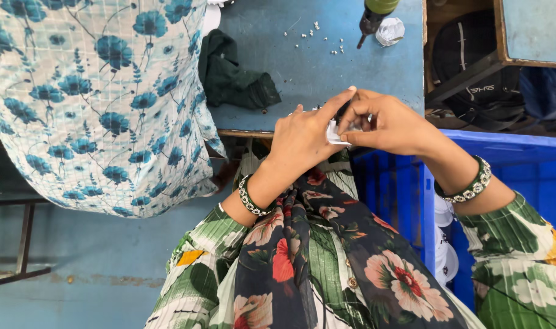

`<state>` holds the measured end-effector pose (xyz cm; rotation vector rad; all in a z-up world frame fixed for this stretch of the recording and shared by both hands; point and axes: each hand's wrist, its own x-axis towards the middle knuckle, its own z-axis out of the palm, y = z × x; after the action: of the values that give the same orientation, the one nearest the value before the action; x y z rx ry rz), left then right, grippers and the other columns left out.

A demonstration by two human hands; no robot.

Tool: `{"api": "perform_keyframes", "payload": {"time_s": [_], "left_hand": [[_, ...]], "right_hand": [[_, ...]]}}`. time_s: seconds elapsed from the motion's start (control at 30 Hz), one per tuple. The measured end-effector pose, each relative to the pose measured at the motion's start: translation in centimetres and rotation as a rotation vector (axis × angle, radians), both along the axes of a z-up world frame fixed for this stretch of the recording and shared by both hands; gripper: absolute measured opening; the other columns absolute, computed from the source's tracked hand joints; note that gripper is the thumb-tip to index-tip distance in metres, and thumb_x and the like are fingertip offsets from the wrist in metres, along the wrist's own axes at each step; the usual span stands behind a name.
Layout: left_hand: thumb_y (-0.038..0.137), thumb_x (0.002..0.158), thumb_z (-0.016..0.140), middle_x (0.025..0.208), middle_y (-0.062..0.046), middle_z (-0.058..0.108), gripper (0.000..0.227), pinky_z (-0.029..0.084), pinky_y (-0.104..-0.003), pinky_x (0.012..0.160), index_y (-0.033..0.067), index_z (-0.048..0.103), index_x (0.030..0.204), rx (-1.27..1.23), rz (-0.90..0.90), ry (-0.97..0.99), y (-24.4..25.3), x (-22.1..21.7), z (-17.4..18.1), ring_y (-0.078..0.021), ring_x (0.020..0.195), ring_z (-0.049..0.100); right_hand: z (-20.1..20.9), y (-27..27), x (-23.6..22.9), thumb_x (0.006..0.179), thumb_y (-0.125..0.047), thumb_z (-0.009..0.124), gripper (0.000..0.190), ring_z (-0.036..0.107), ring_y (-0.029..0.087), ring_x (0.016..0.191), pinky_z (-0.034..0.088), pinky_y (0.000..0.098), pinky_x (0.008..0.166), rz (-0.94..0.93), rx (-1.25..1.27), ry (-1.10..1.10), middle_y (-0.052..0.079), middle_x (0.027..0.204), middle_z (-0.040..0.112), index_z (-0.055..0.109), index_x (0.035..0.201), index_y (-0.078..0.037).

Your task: The person assembles LED light fixtures by placing a white plastic cover over a perforated base, inserting small components, and using a green glue gun to apply adhesive. The person then places the completed unit into a blue bin and repeats the process with additional units.

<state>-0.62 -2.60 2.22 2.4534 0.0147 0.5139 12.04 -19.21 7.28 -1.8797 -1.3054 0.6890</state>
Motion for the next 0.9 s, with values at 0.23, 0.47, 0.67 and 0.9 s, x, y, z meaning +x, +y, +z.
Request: {"api": "perform_keyframes", "payload": {"time_s": [0.23, 0.47, 0.67, 0.9], "left_hand": [[0.045, 0.078, 0.084, 0.078, -0.005, 0.075, 0.084, 0.048, -0.063, 0.102, 0.0316, 0.043, 0.15, -0.014, 0.004, -0.048, 0.6, 0.4, -0.1, -0.0357, 0.078, 0.074], [0.048, 0.078, 0.082, 0.072, -0.006, 0.073, 0.081, 0.05, -0.06, 0.103, 0.0339, 0.045, 0.149, 0.005, 0.024, 0.011, 0.8, 0.7, 0.1, -0.0369, 0.074, 0.073], [0.051, 0.077, 0.082, 0.076, -0.005, 0.075, 0.082, 0.058, -0.05, 0.082, 0.036, 0.046, 0.149, 0.01, 0.053, 0.029, 1.0, 1.3, -0.1, -0.0399, 0.076, 0.071], [0.052, 0.071, 0.085, 0.087, -0.005, 0.078, 0.089, 0.056, -0.049, 0.07, 0.0365, 0.045, 0.15, -0.04, 0.037, 0.087, 1.1, 1.0, 0.7, -0.0369, 0.079, 0.073]], "right_hand": [[-0.5, 0.8, 1.4, 0.081, -0.014, 0.078, 0.012, 0.049, 0.01, 0.076, 0.043, 0.0248, 0.064, 0.035, -0.021, 0.051, -0.001, 0.096, 0.056, 0.077, 0.093, -0.011], [-0.5, 0.8, 2.4, 0.084, -0.013, 0.081, 0.011, 0.051, 0.009, 0.078, 0.043, 0.025, 0.069, 0.094, 0.04, 0.142, -0.002, 0.091, 0.059, 0.079, 0.095, -0.01], [-1.1, 0.3, 3.4, 0.088, -0.01, 0.078, 0.015, 0.055, 0.009, 0.08, 0.045, 0.0247, 0.071, 0.043, 0.055, 0.087, -0.001, 0.088, 0.06, 0.079, 0.102, -0.007], [-2.0, 1.1, 6.4, 0.104, 0.002, 0.068, 0.002, 0.065, 0.009, 0.078, 0.054, 0.0247, 0.069, -0.358, 0.507, 0.25, 0.008, 0.094, 0.071, 0.067, 0.102, 0.001]]}}
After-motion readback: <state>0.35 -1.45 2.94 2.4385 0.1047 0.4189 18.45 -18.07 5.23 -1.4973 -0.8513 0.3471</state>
